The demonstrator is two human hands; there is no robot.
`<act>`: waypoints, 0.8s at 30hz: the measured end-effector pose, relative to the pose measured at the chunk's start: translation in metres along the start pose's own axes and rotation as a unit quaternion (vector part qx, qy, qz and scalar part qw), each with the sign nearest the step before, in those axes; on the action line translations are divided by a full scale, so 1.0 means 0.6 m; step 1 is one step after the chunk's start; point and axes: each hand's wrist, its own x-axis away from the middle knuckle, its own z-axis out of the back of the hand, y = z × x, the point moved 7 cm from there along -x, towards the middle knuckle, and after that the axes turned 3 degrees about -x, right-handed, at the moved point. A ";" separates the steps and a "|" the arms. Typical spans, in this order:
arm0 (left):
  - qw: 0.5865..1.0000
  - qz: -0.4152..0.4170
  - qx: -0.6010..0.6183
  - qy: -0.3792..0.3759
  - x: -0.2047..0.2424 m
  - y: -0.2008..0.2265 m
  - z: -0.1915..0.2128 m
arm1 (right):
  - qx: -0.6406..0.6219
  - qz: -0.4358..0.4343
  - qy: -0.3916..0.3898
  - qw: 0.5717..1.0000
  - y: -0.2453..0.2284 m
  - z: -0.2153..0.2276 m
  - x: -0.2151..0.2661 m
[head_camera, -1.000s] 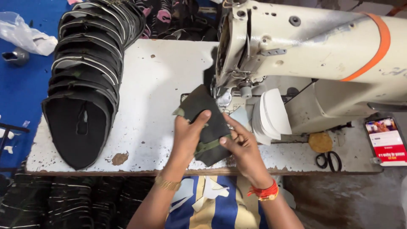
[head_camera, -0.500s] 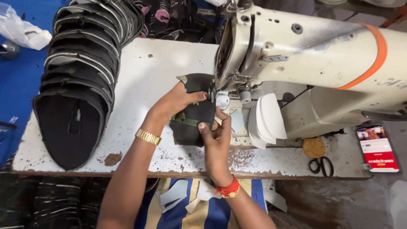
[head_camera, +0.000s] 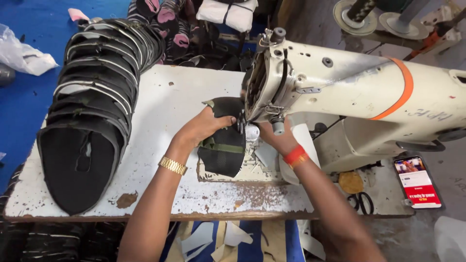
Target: The person uses a sewing machine to stitch white insoles into black sandals. They repeatedly pick up a sandal from a stack, place it under the needle, sew the insole, and then move the finished sandal aside.
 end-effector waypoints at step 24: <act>0.939 -0.133 -0.158 0.277 0.199 -0.020 -0.053 | -0.877 -0.448 0.015 0.172 -0.046 0.301 -0.094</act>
